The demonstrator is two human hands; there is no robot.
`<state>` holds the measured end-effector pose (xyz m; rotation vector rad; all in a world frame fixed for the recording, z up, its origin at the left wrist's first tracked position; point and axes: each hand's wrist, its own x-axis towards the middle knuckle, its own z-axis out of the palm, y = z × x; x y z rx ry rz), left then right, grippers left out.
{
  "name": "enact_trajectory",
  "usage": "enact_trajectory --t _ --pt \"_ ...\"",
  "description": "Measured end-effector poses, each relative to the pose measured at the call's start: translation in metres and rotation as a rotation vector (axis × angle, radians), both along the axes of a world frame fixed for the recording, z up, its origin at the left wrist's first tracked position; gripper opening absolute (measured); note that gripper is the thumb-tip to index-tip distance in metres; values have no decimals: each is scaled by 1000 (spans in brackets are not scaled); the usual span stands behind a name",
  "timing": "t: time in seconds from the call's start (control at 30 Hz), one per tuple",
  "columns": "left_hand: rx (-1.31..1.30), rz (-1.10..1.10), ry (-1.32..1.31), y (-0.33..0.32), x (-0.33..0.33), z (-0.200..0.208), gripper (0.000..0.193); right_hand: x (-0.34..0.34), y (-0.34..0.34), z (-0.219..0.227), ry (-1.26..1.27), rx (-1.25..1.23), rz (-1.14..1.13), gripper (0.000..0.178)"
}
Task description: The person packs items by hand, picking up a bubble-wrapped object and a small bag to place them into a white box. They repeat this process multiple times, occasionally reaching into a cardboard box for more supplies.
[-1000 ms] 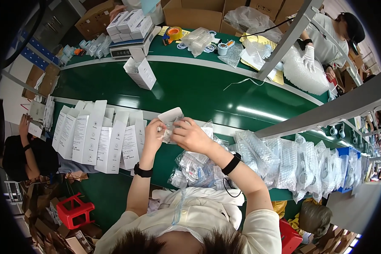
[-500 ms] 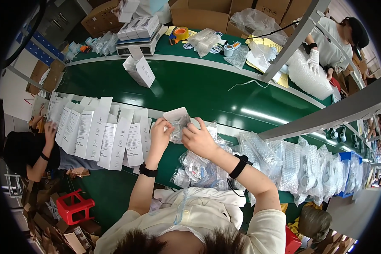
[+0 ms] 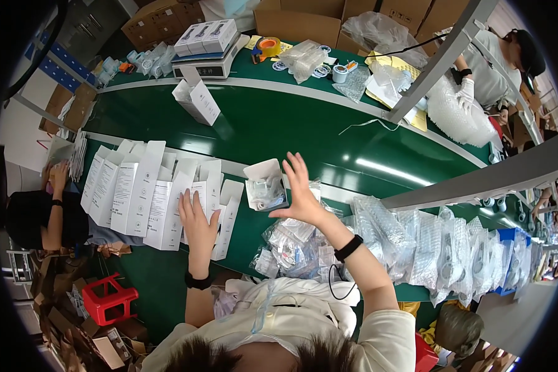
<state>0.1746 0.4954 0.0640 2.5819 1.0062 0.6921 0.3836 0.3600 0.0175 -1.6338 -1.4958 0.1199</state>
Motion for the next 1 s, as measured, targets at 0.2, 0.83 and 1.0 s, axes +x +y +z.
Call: enact_trajectory --t 0.2,0.83,1.0 --pt "-102 4 439 -6 -11 -37 62 15 23 -6 495 -222 -46 117" --pt "-276 8 238 5 64 -119 63 147 -85 -8 -39 -966 -844 57" --pt "-907 -108 410 20 94 -93 54 98 -164 -64 -124 -1345 -572 53"
